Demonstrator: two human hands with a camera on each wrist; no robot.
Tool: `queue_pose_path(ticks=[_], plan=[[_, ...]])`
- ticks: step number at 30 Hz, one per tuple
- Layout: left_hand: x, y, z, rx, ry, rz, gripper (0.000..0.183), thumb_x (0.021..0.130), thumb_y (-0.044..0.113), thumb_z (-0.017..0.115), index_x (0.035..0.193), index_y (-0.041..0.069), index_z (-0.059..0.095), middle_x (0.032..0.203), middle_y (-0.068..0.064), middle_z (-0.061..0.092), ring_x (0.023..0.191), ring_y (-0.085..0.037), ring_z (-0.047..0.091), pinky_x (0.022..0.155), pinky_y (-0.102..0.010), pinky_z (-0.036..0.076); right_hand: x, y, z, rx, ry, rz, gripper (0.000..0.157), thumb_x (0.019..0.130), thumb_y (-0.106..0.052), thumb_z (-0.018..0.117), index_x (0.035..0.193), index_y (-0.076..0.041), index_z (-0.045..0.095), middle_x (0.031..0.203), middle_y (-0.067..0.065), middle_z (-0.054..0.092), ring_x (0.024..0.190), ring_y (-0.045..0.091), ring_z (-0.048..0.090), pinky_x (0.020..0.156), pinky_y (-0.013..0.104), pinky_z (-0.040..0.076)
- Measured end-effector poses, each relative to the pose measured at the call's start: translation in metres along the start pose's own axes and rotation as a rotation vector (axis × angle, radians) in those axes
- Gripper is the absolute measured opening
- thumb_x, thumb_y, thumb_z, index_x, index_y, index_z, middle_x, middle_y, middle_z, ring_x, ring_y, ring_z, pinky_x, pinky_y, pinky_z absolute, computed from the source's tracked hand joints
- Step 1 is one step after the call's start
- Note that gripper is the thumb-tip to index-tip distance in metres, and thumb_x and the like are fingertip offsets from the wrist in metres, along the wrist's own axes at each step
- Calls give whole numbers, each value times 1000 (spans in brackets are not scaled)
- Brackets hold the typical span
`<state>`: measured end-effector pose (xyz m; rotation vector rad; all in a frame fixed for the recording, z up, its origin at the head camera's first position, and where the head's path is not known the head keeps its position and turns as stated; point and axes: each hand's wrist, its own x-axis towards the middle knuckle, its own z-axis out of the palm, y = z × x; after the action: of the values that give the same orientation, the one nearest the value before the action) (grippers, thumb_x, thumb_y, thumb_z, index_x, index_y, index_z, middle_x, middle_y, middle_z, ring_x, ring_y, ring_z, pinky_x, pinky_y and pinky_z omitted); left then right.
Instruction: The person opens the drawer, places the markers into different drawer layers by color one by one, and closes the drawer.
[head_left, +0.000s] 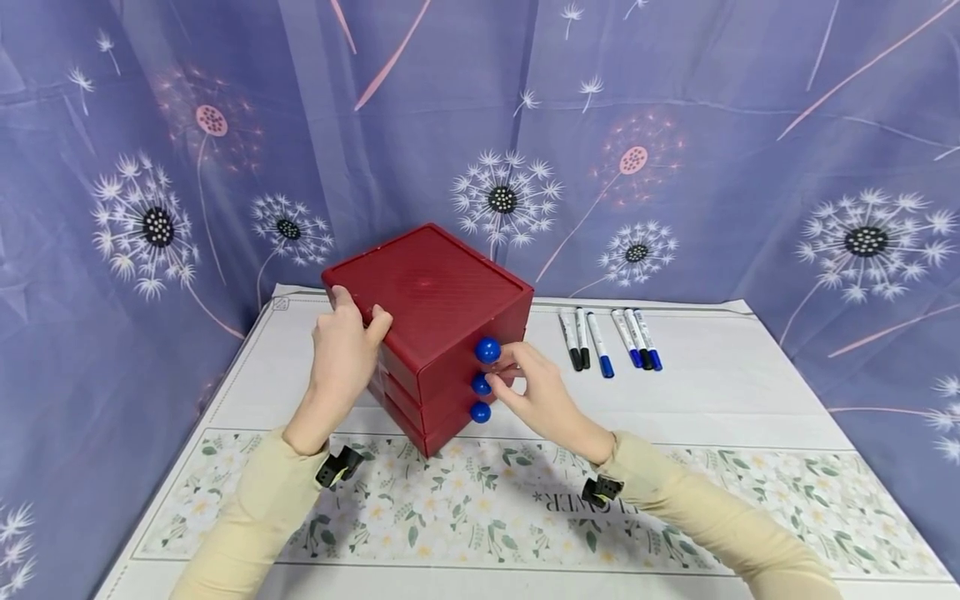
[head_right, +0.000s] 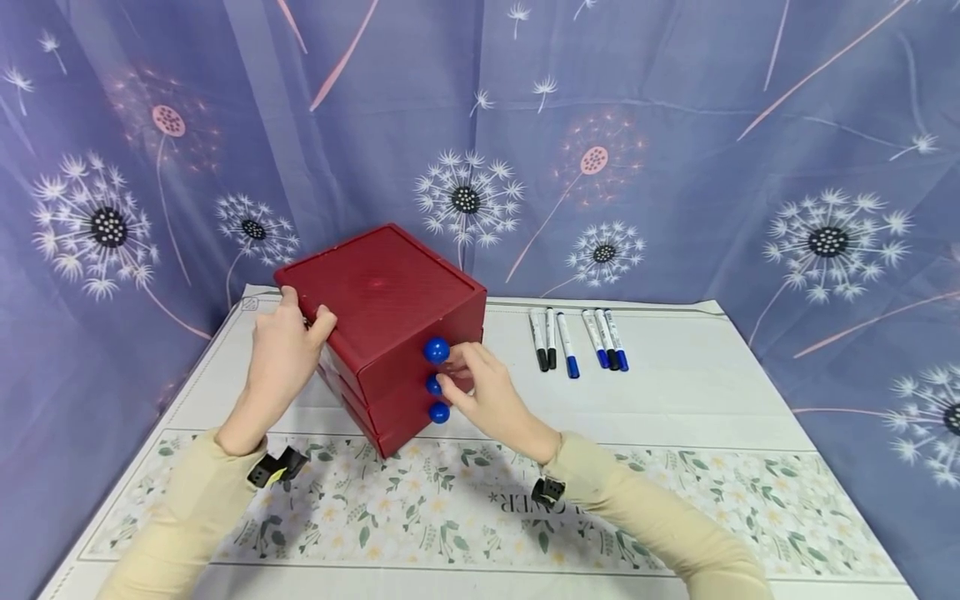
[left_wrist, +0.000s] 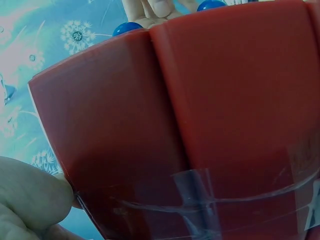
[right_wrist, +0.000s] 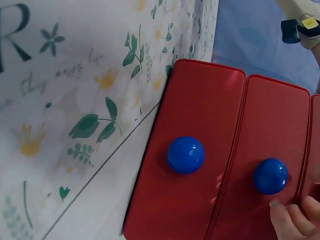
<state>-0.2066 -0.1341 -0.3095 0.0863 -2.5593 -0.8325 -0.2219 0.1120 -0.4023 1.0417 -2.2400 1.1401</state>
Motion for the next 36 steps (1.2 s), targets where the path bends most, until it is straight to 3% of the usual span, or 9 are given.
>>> queue_pose_path(ticks=[8,15,26,36], plan=[[0,0,1,6,7,-7,64,86,24,39,130,-21,31,51,-21,53,43,-32,54,39,-29,40,1,-4,5,4,-43,35,18,80,-13,68,94,-4,59,92,7,61,72,11,61,65,29,54],[-1,-1,1,12,10,-8,63,87,25,39,130,-21,31,52,-22,54,44,-32,55,39,-30,41,-1,-3,9,51,-82,108,23,75,-11,72,95,-4,63,94,5,58,78,14,63,69,25,54],[-1,0,1,20,12,-16,63,87,25,39,131,-21,31,57,-28,56,51,-39,58,45,-38,46,-3,-3,12,38,-88,128,27,72,-7,74,95,-4,62,90,4,60,76,11,65,68,26,54],[-2,0,2,13,25,-6,63,87,25,39,131,-20,31,54,-25,54,50,-38,58,44,-36,45,-4,-6,10,53,-100,122,25,73,-7,74,94,-4,61,92,4,59,78,11,64,69,26,54]])
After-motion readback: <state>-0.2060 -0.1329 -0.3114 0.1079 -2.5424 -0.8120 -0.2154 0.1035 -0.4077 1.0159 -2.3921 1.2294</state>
